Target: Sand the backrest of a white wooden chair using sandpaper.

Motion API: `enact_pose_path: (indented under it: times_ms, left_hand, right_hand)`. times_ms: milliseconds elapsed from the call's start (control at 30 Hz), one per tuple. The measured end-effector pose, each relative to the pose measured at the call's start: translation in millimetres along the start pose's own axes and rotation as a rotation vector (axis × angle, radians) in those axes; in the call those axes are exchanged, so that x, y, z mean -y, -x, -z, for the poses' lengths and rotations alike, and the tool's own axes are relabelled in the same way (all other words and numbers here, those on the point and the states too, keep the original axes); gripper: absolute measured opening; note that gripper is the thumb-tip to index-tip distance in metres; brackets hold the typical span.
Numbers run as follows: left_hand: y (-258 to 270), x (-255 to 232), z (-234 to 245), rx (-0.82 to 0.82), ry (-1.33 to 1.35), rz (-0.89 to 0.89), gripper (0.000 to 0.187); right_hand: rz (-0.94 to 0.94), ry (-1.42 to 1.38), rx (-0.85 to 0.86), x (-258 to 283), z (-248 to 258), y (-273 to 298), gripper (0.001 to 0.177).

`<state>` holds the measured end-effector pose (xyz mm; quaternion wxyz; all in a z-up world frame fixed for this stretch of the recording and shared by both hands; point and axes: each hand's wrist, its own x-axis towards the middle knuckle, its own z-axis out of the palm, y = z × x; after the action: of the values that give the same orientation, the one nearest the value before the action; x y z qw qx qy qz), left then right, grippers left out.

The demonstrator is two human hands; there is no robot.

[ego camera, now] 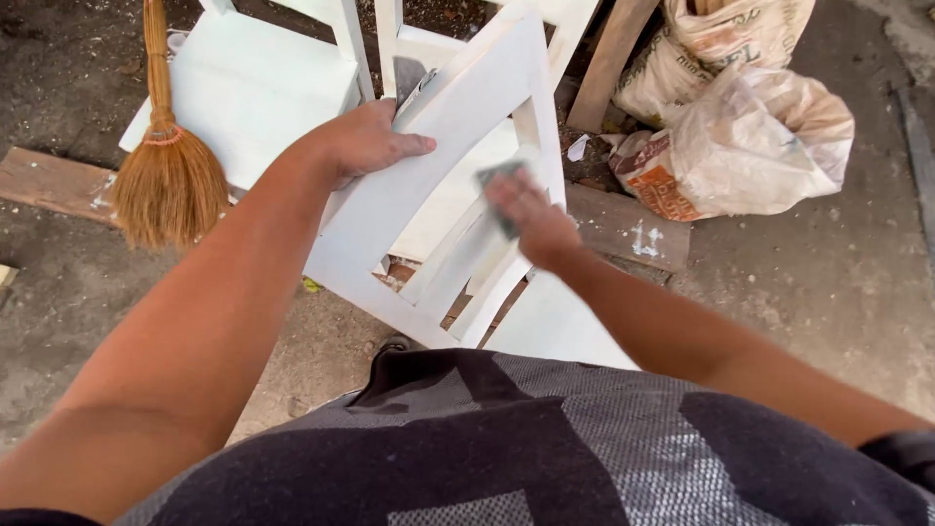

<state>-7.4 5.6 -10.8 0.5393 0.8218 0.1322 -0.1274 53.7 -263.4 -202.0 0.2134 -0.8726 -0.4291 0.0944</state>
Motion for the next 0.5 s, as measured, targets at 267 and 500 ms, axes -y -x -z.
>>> enact_pose_path:
  times_ms: [267,500]
  left_hand:
    - [-10,5,0,-0.039,-0.033,-0.058,0.065]
    - [2,-4,0,0.014,0.033,-0.064,0.060]
  right_hand:
    - [-0.232,-0.446,-0.033,86,-142,30,0.080]
    - [-1.057,-0.922,-0.598,37,-54,-88,0.085]
